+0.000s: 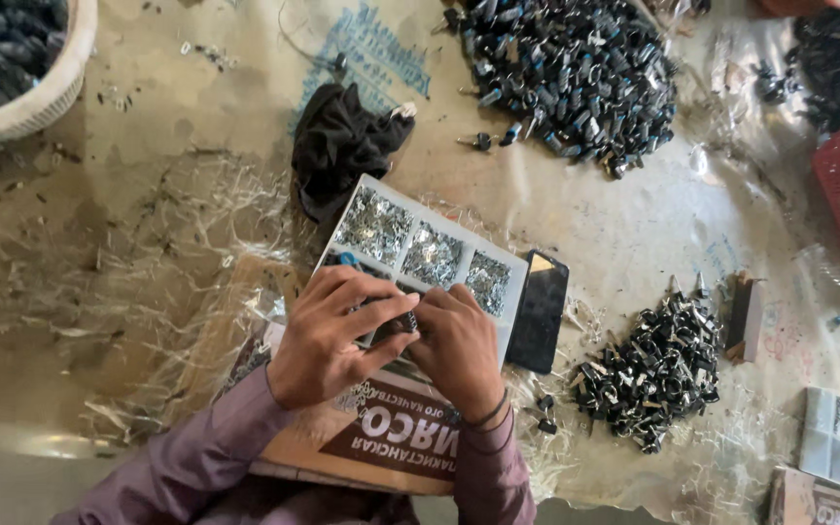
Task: The person picks small metal fitting parts from a compartment organizer box and assembles them together by hand, pressing components onto each other, then places the finished assemblies into a basket beside the table, repeating the cycle continuously.
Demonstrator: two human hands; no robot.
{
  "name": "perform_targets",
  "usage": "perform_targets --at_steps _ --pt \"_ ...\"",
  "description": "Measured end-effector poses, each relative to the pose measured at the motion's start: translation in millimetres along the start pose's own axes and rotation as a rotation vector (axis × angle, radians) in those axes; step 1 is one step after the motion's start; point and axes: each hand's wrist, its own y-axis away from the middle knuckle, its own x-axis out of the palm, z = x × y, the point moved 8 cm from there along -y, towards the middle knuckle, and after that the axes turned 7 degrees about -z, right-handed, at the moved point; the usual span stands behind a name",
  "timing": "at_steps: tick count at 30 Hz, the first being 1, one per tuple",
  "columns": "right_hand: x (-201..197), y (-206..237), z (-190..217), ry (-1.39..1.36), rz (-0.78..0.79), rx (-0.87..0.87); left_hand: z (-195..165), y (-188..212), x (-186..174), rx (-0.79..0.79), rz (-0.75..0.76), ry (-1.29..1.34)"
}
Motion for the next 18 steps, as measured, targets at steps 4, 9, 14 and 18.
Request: perform_targets --at_steps 4,9,14,18 --pt "-17.9 -0.7 2.3 -0.115 -0.168 0.031 -1.7 -2.1 -1.6 -0.006 -0.02 -0.011" --pt "-39.1 8.4 -1.4 -0.244 -0.404 0.078 -1.8 -2.2 -2.3 -0.008 -0.011 -0.003" --pt "-26.7 16.1 -16.6 -0.646 -0.312 0.197 -1.2 -0.4 1.6 -0.009 -0.032 -0.008" --pt "-14.5 22.1 -17.6 -0.846 -0.258 0.255 0.0 -0.3 0.9 0.002 -0.038 0.007"
